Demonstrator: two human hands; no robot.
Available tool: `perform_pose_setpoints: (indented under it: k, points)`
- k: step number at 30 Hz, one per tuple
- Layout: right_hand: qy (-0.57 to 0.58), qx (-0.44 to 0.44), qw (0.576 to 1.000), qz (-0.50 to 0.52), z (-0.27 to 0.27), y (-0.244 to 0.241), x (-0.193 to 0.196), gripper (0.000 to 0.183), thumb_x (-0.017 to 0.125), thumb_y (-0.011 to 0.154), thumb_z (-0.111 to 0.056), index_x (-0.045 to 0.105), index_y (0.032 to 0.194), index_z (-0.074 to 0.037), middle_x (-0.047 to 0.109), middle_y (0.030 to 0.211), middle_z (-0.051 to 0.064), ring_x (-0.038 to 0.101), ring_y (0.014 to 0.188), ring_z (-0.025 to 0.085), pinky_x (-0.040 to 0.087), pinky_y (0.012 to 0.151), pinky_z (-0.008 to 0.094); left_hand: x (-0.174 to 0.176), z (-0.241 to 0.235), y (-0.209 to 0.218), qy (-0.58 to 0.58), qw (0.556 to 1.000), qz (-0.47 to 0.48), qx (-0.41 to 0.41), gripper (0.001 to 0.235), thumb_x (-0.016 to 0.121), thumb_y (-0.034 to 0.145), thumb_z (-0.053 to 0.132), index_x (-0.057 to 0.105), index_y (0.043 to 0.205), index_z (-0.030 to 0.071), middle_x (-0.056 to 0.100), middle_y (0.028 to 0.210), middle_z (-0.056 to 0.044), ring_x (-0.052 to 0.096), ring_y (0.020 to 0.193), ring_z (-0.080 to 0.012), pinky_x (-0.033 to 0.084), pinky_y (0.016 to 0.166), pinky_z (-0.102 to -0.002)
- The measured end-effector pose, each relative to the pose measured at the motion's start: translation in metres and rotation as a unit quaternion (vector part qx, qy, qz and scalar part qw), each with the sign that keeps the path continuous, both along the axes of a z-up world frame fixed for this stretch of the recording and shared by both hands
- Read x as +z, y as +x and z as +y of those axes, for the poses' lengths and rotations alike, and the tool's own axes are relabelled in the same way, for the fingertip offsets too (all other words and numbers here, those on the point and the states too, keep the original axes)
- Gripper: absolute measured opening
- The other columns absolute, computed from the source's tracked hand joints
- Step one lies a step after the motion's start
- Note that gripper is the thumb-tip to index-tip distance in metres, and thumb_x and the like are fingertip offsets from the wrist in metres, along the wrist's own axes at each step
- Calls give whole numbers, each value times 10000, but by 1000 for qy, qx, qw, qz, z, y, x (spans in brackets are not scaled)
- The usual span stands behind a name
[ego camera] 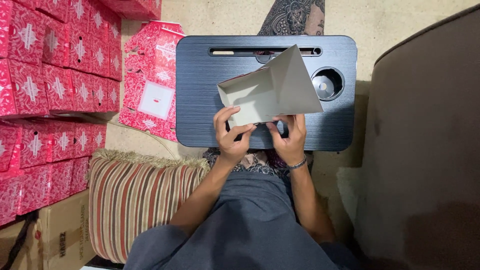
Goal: Assembling a decorative box from a flat cardboard template by folding along scored lines and tucking tabs.
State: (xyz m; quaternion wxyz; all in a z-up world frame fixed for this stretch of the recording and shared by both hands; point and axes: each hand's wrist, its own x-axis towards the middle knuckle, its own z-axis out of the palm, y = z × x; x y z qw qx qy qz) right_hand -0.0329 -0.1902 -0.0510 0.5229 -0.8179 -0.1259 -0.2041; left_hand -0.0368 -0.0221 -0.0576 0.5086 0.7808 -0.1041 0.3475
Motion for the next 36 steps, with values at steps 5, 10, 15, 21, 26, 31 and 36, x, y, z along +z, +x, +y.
perform_pose_setpoints:
  k: [5, 10, 15, 21, 26, 31, 36]
  points:
    - [13, 3, 1000, -1, 2, 0, -4, 184, 783, 920, -112, 656, 991, 1, 521, 1017, 102, 731, 843, 296, 605, 756, 383, -10, 2, 2, 11, 1000, -25, 1, 103, 881, 795, 161, 783, 816, 189, 653, 1200, -66, 582, 1174, -370, 445, 994, -531]
    - [-36, -6, 999, -30, -9, -4, -30, 219, 827, 875, -135, 679, 971, -4, 545, 974, 138, 682, 877, 374, 566, 778, 436, -1, -2, 3, 30, 999, -38, 0, 123, 859, 832, 139, 775, 747, 167, 695, 1152, -80, 601, 1131, -366, 445, 976, -514]
    - [2, -24, 999, -23, -2, 3, -12, 167, 752, 953, -155, 665, 997, -19, 614, 999, 130, 674, 968, 364, 534, 859, 433, -5, -4, 2, 83, 996, -19, -29, 115, 792, 890, 323, 818, 976, 251, 727, 1204, -32, 587, 1130, -294, 366, 1002, -515]
    - [143, -23, 989, -20, -10, 1, -12, 408, 636, 1016, -407, 537, 1067, -15, 431, 1430, 199, 509, 1288, 319, 451, 1016, 412, -20, -3, -8, 37, 991, -83, -95, 208, 668, 979, 326, 802, 1078, 202, 738, 1147, -85, 664, 1012, -276, 441, 910, -449]
    - [207, -39, 976, -49, -4, 3, -16, 744, 768, 884, -517, 315, 1291, -89, 351, 1496, 142, 439, 1373, 245, 429, 1042, 325, -11, -5, -24, -52, 973, -57, -217, 128, 679, 945, 160, 793, 942, 101, 760, 1093, -142, 724, 1021, -347, 543, 865, -442]
    - [192, -50, 979, -48, -5, 6, -11, 929, 715, 918, -551, 183, 1508, -70, 402, 1503, 223, 441, 1395, 292, 441, 1091, 415, 16, 2, -28, -91, 956, -52, -275, 115, 683, 929, 119, 793, 927, 85, 778, 1067, -158, 739, 1053, -391, 579, 858, -486]
    - [166, -76, 983, -22, -4, 2, -8, 830, 676, 967, -514, 251, 1521, -64, 436, 1496, 216, 412, 1426, 335, 324, 1170, 511, 39, 44, 34, -6, 993, -29, -112, 309, 824, 845, 215, 729, 1097, 63, 688, 1063, -115, 668, 1024, -372, 536, 909, -488]
